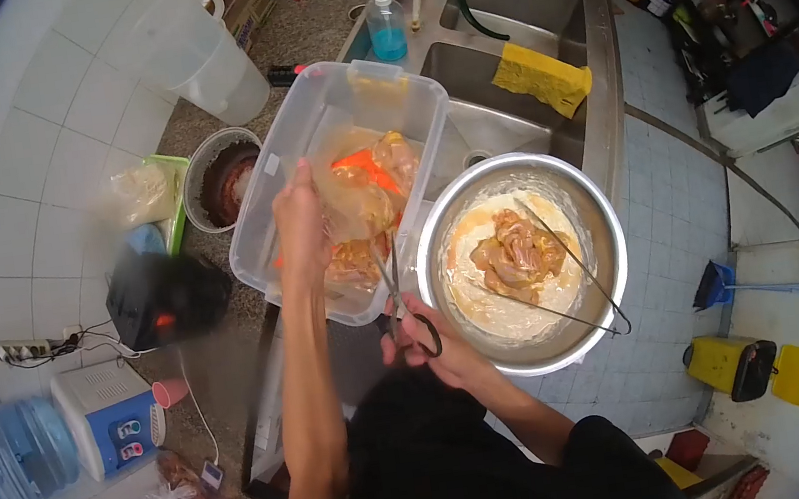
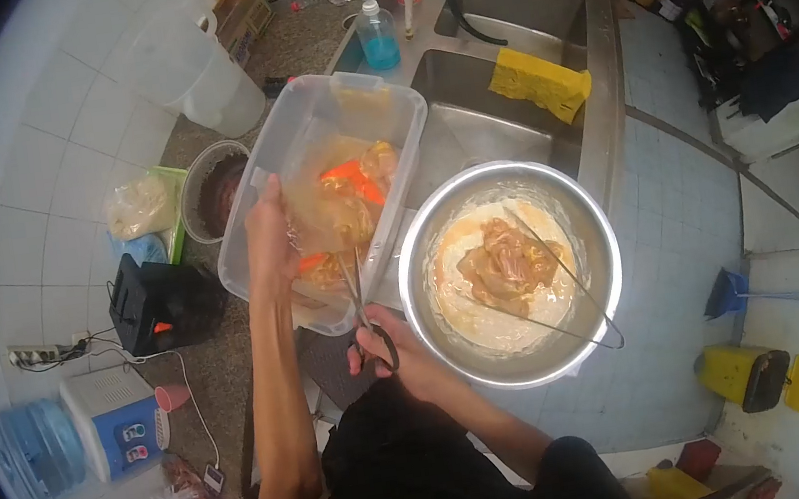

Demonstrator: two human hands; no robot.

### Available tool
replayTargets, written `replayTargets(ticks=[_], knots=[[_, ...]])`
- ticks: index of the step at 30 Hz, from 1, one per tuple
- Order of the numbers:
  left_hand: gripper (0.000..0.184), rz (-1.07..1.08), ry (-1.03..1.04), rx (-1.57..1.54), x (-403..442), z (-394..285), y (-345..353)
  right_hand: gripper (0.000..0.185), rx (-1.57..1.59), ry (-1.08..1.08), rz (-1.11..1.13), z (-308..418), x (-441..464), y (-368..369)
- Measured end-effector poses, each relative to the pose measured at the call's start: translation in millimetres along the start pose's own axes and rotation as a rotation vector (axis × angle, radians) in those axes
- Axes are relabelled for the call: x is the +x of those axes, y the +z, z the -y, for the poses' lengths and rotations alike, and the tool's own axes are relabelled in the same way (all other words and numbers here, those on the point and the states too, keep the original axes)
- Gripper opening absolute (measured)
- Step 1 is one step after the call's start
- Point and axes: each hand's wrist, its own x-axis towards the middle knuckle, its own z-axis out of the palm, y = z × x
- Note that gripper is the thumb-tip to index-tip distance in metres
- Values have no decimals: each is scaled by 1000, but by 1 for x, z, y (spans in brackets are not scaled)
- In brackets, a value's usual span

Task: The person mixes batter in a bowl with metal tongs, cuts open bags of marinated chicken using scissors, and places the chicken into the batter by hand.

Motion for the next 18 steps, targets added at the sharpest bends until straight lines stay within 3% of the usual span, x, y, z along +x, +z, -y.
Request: replayTargets(ticks=[3,6,10,11,14,18], knots=[[46,-91,497,818,-20,-22,-6,53,159,169,165,-8,4,4],[53,-128,562,867,-39,-39,-10,55,278,247,239,-23,18,14],[48,-138,529,850,-61,-56,-14,65,333,227,334,-15,52,31],[47,-142,534,864,-66,-61,-13,60,318,242,274,-18,57,38],[46,-145,528,857,-75,-69,-20,44,66,8,38,-42,54,56],[45,-108,529,870,-78,-72,-31,38,371,6,116,-28,46,67]])
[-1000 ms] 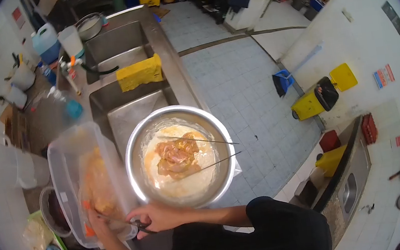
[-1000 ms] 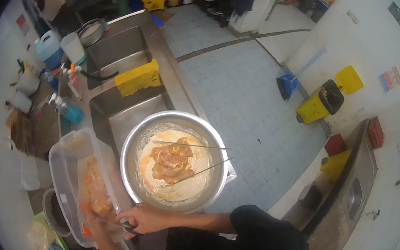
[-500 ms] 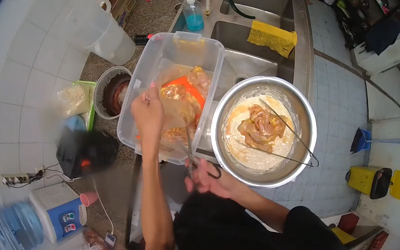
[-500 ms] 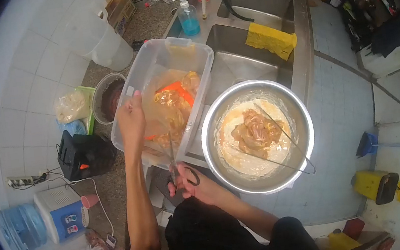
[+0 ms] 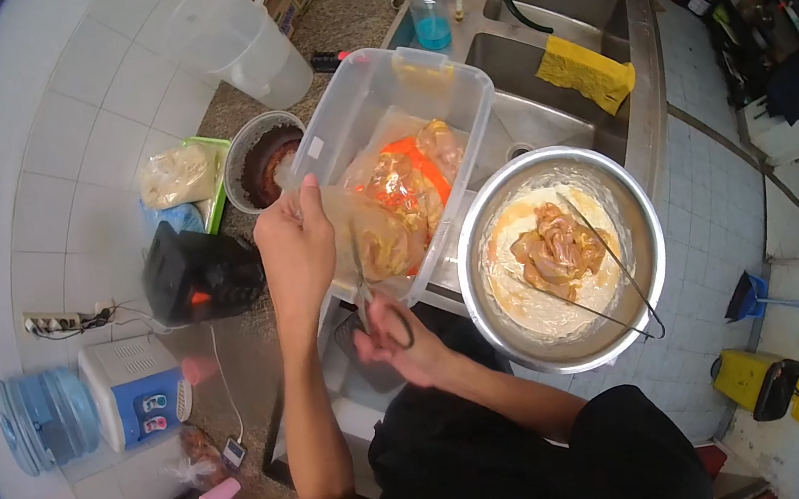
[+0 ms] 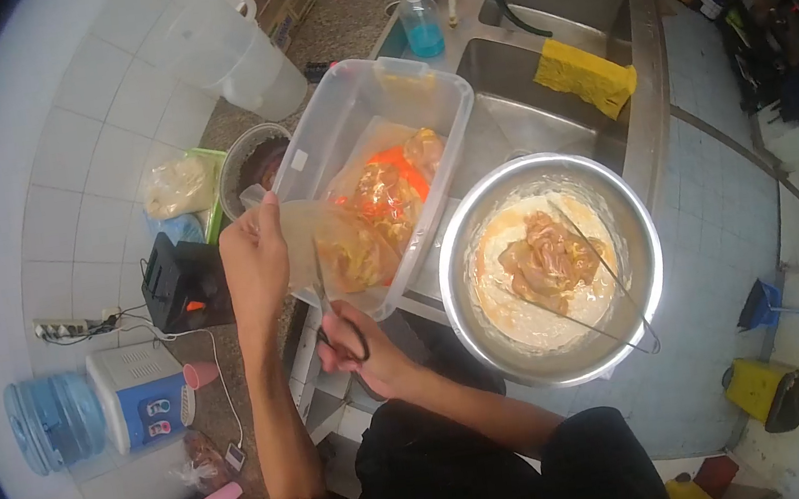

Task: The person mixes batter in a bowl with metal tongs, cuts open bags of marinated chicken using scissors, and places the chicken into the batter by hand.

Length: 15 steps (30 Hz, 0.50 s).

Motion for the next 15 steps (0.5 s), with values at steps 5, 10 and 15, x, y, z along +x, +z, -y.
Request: replayTargets(ticks=[5,10,15], knots=[[47,37,31,79,1,-4,-8,35,30,81,-27,5,9,1],[47,80,53,56,-4,1,-15,39,-30,22,-33,-2,5,-4],[44,135,47,84,2,1,-26,48,11,61,-104,0,20,7]])
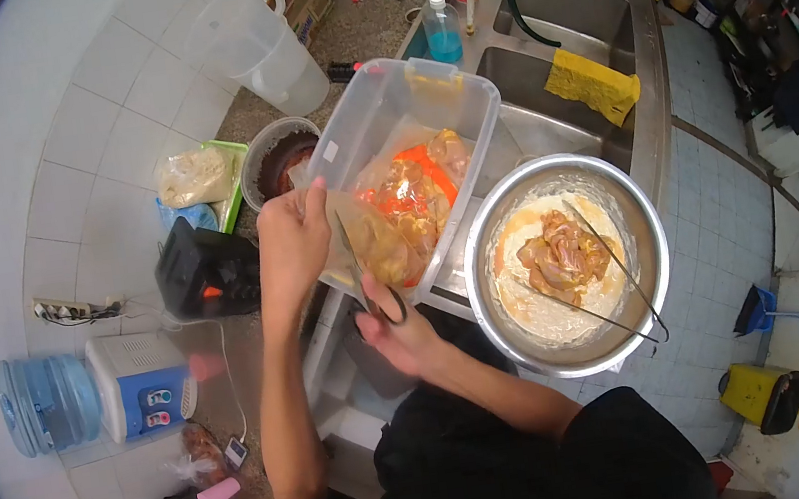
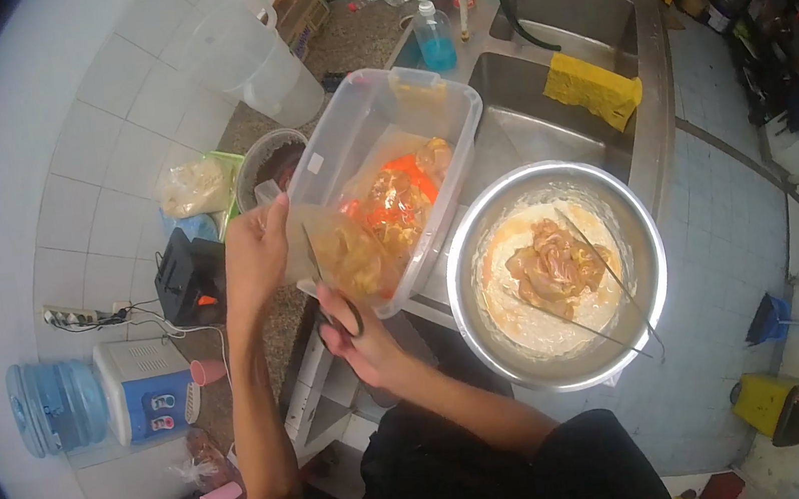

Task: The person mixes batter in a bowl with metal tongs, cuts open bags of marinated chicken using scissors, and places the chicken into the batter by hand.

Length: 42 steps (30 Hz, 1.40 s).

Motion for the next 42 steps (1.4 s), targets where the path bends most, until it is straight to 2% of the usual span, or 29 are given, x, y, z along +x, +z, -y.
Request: replayTargets(ticks=[2,5,6,9,12,15,16,19,20,23,26,29,32,34,36,38,39,41,42], knots=[[42,3,80,23,-7,-2,-3,46,-72,-45,-24,-4,-14,0],[42,35,130,77,-15,3,3,62,-63,116,47,12,0,5],[42,33,152,93,-13,4,4,64,-58,105,31,16,10,7],[44,49,111,59,-8,3,-3,61,-92,89,104,22,2,4],[46,27,138,77,-5,14,-6,55,-147,165,14,13,-29,-12],[47,42,157,46,-18,11,3,56,-200,143,35,28,-31,-14],[47,50,158,45,-21,10,7,53,-216,93,37,33,-20,-15],[46,28,182,40,-24,13,10,50,-162,165,90,54,-7,-11],[46,11,189,34,-26,14,10,50,-173,114,17,53,-9,-2],[44,104,167,-83,-46,9,16,50,-221,-49,4,56,7,11],[41,82,176,-63,-54,0,-3,50,-205,-45,-69,91,34,21],[38,24,322,76,-50,18,-1,51,-143,-14,-80,110,52,11],[39,-117,299,-86,-33,29,9,54,-312,-73,-29,91,6,13],[42,-121,271,-62,-22,37,17,44,-488,-144,-137,66,-25,-6],[44,-117,253,-55,-12,41,17,32,-854,-222,-88,41,-53,-5],[45,-94,279,-62,4,40,6,27,-688,-60,14,-4,-53,-48],[46,-72,239,-96,10,40,-2,44,-898,15,72,-19,-52,-48],[48,-4,174,-172,21,36,-16,50,-1609,139,88,-31,-48,-27],[49,15,164,-222,26,35,-21,52,-1708,106,151,-50,-32,-34]])
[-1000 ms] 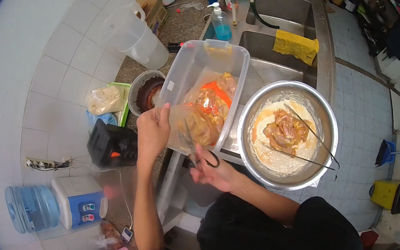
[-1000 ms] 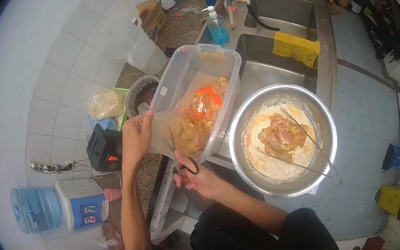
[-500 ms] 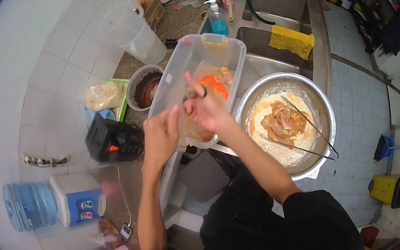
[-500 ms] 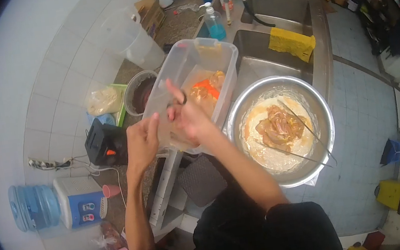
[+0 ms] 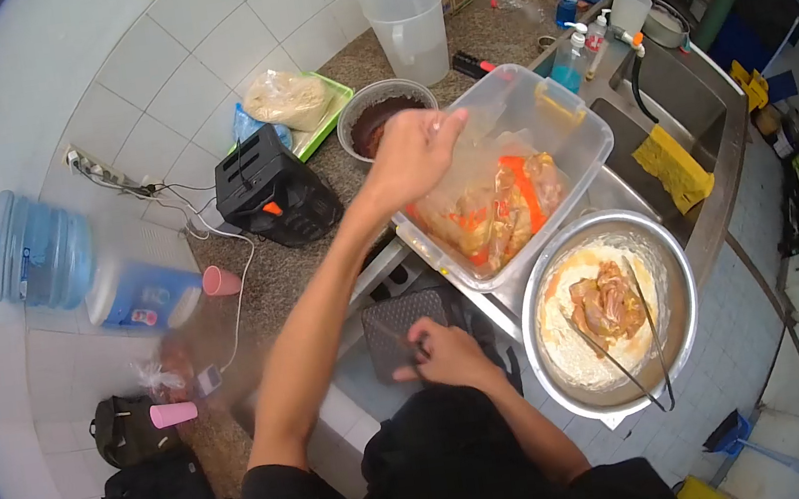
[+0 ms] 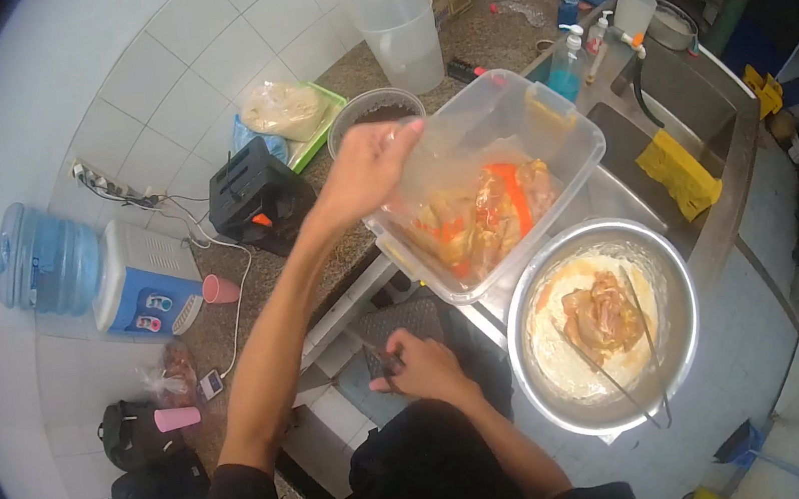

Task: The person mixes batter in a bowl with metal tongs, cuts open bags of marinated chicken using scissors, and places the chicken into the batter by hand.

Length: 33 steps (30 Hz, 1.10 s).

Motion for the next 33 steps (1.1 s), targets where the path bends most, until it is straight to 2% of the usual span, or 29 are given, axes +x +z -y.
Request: replayTargets(ticks=[3,5,7,10,13,16,18,21,23,25,27,29,31,33], knots=[[49,44,-8,-95,6,-18,-14,51,-347,-173,-111,-20,85,54],[49,53,19,-62,6,-42,-26,41,-493,-266,-252,-36,163,91],[46,8,13,-157,15,-39,-27,34,-692,-243,-304,-48,245,128],[43,-46,-75,-306,15,-52,-32,38,-836,-185,-137,-43,315,163],[44,-88,-108,-335,23,-54,-30,43,-1093,-232,-319,-54,336,185],[46,-63,-103,-373,31,-53,-28,32,-939,-376,-482,-64,349,188],[47,-72,-103,-420,32,-55,-25,27,-614,-509,-481,-61,348,176],[44,-66,-104,-496,37,-55,-24,17,-196,-693,-613,-43,325,154],[40,-47,-93,-554,39,-58,-25,13,58,-671,-601,-27,297,142],[36,-24,-60,-615,41,-65,-30,11,304,-518,-445,-9,259,132],[32,28,-6,-703,48,-68,-31,11,372,-550,-458,21,195,109],[32,21,1,-799,48,-86,-30,9,479,-459,-362,46,122,78],[32,17,22,-865,53,-94,-30,7,451,-584,-605,70,52,35],[31,18,51,-920,60,-102,-33,37,235,-739,-963,52,24,-6]])
